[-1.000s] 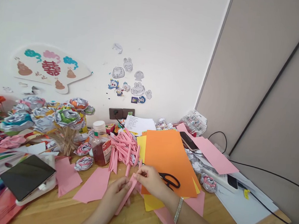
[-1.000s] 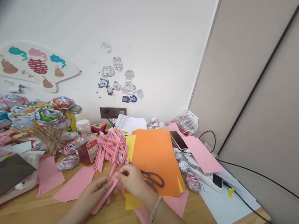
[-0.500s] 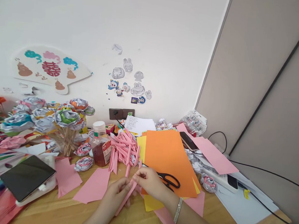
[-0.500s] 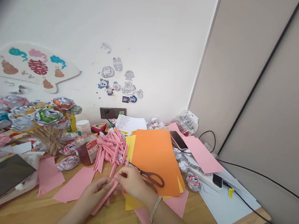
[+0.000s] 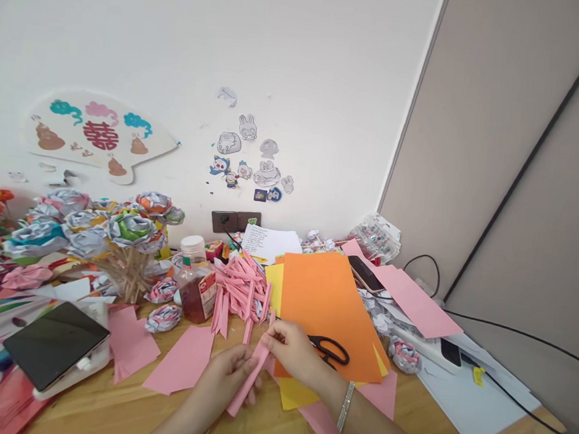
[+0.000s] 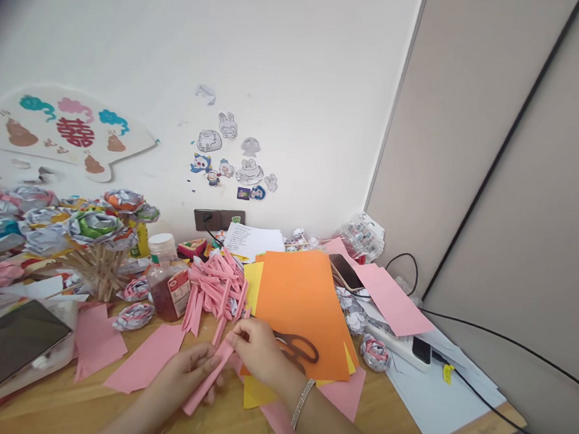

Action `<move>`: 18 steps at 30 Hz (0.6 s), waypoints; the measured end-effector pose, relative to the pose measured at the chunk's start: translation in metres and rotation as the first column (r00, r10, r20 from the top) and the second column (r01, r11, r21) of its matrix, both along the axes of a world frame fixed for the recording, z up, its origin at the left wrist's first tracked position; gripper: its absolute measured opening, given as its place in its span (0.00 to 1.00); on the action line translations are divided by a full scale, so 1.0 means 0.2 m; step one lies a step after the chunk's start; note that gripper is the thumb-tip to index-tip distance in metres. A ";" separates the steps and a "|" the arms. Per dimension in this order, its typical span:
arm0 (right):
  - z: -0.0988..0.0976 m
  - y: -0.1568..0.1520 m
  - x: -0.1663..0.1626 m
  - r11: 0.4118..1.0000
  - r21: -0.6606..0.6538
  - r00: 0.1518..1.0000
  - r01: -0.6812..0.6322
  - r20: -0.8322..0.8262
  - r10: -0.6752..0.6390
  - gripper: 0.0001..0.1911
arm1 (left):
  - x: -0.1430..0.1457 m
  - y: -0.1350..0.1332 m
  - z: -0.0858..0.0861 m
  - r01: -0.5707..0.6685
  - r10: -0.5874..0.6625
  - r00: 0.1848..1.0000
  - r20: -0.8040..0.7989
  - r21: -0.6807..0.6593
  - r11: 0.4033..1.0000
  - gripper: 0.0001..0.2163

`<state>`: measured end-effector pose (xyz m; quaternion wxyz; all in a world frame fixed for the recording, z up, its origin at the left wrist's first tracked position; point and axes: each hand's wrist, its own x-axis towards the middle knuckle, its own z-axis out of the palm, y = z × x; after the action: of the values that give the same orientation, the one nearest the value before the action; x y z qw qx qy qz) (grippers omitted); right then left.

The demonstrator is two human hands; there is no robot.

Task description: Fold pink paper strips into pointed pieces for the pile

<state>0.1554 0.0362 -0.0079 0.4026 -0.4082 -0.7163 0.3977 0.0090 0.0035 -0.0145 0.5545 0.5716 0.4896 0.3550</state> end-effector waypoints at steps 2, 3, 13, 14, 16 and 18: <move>0.01 0.00 0.00 1.000 0.012 1.000 0.004 -0.002 -0.004 0.09 | -0.01 0.00 -0.01 0.017 -0.017 1.000 0.019 0.007 1.000 0.16; 0.01 -0.01 0.00 1.000 0.023 1.000 0.008 -0.002 -0.008 0.09 | -0.01 0.01 -0.02 0.032 -0.032 0.999 0.027 0.003 0.999 0.16; 0.02 -0.02 -0.01 0.994 0.112 0.996 0.006 0.083 -0.016 0.10 | -0.07 0.00 0.02 0.260 -0.267 0.963 -0.047 -0.117 0.959 0.13; 0.02 -0.02 0.00 0.992 0.124 0.996 0.007 0.083 -0.017 0.10 | -0.08 0.00 0.04 0.288 -0.299 0.952 -0.062 -0.141 0.947 0.12; 0.02 -0.01 0.00 0.990 0.139 0.997 0.021 0.071 -0.031 0.10 | -0.10 -0.01 0.07 0.308 -0.323 0.942 -0.088 -0.151 0.939 0.11; 0.02 0.00 0.00 0.989 0.145 0.997 0.039 0.057 -0.048 0.10 | -0.10 -0.01 0.08 0.297 -0.312 0.943 -0.114 -0.130 0.946 0.10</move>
<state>0.1563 0.0371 -0.0041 0.4178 -0.4054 -0.7459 0.3236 -0.0118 0.0024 0.0005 0.5998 0.6311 0.4500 0.1983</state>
